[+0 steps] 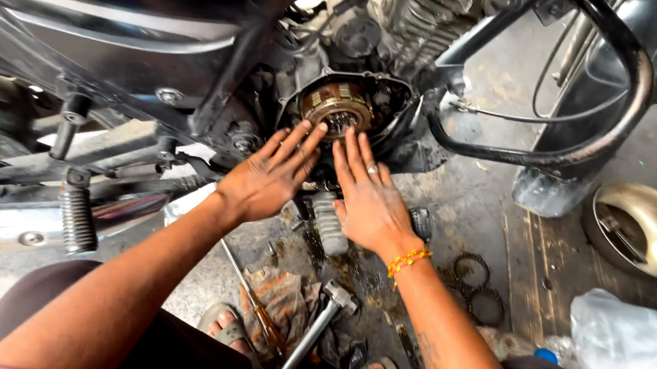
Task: The person sits on the ground beside a motorcycle with the clutch cover removed. They use a socket wrench on the clutch assembly, pick up bolts from the ground, thread them into the clutch housing by hand, and fit a metal pressure plate onto the clutch assembly, tightening it by hand.
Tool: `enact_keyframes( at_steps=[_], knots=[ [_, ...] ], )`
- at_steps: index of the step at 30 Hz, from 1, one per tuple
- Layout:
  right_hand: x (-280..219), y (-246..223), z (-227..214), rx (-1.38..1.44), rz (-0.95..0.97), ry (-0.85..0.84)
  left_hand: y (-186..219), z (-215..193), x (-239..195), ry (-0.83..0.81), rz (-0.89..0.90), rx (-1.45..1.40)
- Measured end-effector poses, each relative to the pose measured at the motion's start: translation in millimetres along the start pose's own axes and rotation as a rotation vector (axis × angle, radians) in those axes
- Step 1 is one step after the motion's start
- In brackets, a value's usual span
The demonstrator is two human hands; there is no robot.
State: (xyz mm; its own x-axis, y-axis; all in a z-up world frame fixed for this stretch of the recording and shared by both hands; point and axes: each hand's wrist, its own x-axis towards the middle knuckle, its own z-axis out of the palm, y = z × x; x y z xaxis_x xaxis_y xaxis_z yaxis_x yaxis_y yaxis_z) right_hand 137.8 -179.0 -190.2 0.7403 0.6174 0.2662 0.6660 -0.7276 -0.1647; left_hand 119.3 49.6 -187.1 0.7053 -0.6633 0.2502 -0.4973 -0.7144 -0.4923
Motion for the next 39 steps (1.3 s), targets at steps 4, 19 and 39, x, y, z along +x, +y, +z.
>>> enact_keyframes(
  at_steps=[4,19,39],
  knots=[
    [3.5,6.0,17.3,0.132,0.015,0.097,-10.0,2.1,4.1,0.085,-0.007,-0.230],
    [-117.3,-60.4,153.1,0.628,0.747,0.903,-7.5,-5.0,12.1,-0.295,0.172,-0.655],
    [-170.8,-59.1,284.6,0.278,1.198,-0.676,216.4,201.4,-117.4,-0.919,0.382,-0.602]
  ],
)
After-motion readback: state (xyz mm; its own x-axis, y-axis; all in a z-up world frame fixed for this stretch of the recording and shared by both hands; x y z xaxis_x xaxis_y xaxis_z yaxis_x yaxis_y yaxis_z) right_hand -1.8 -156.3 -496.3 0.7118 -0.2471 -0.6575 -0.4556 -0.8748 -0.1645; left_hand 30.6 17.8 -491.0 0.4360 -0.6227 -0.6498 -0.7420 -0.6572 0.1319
